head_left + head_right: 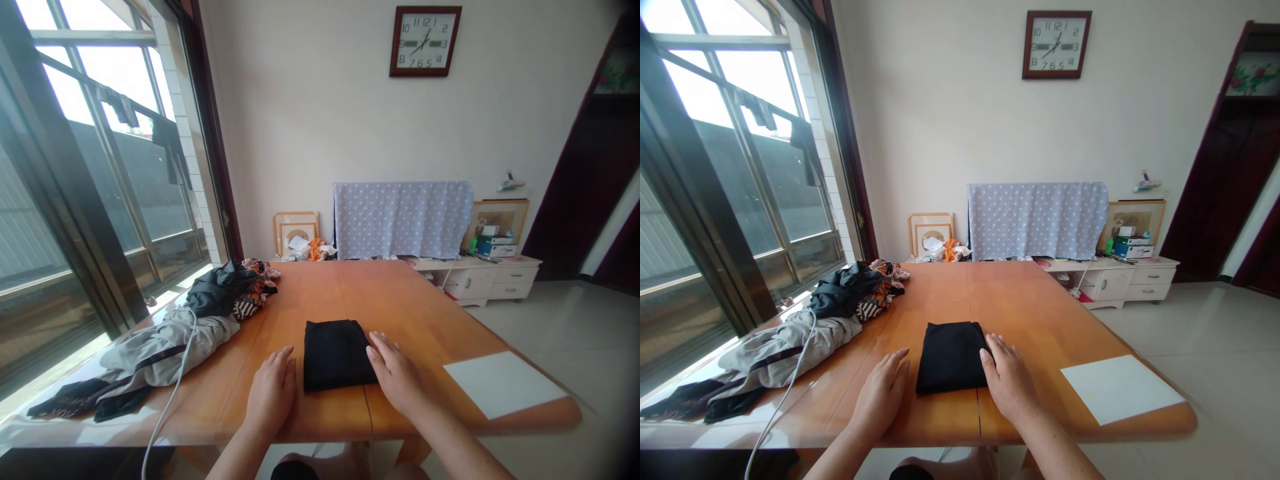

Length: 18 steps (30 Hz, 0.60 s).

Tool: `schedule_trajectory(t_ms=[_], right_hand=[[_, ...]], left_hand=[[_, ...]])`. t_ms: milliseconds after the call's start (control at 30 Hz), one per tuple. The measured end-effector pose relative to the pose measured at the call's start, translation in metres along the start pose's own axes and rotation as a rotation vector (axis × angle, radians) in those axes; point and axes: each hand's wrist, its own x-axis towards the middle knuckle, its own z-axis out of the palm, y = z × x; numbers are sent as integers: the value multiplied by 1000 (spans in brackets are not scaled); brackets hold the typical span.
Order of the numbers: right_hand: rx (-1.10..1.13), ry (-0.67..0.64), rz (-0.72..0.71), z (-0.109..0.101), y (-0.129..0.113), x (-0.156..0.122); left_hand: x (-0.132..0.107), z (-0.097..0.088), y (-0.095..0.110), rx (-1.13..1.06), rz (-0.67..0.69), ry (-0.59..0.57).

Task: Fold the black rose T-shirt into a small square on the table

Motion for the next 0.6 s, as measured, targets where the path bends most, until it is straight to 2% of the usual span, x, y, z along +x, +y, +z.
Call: schedule_trajectory(t_ms=[100, 200, 267, 400, 500, 600], right_hand=[[-65, -124, -51, 4, -14, -5], [-62, -221, -28, 9, -14, -7], [35, -180, 23, 11, -6, -5], [327, -24, 197, 12, 9, 9], [440, -10, 362, 11, 10, 22], [506, -53, 446, 8, 2, 33]], left_hand=[[-5, 0, 14, 29, 112, -106], [-6, -2, 21, 67, 93, -204], [-5, -5, 25, 89, 92, -184], [2, -4, 42, 84, 182, -123], [7, 7, 65, 34, 276, -183], [10, 23, 85, 18, 318, -273]])
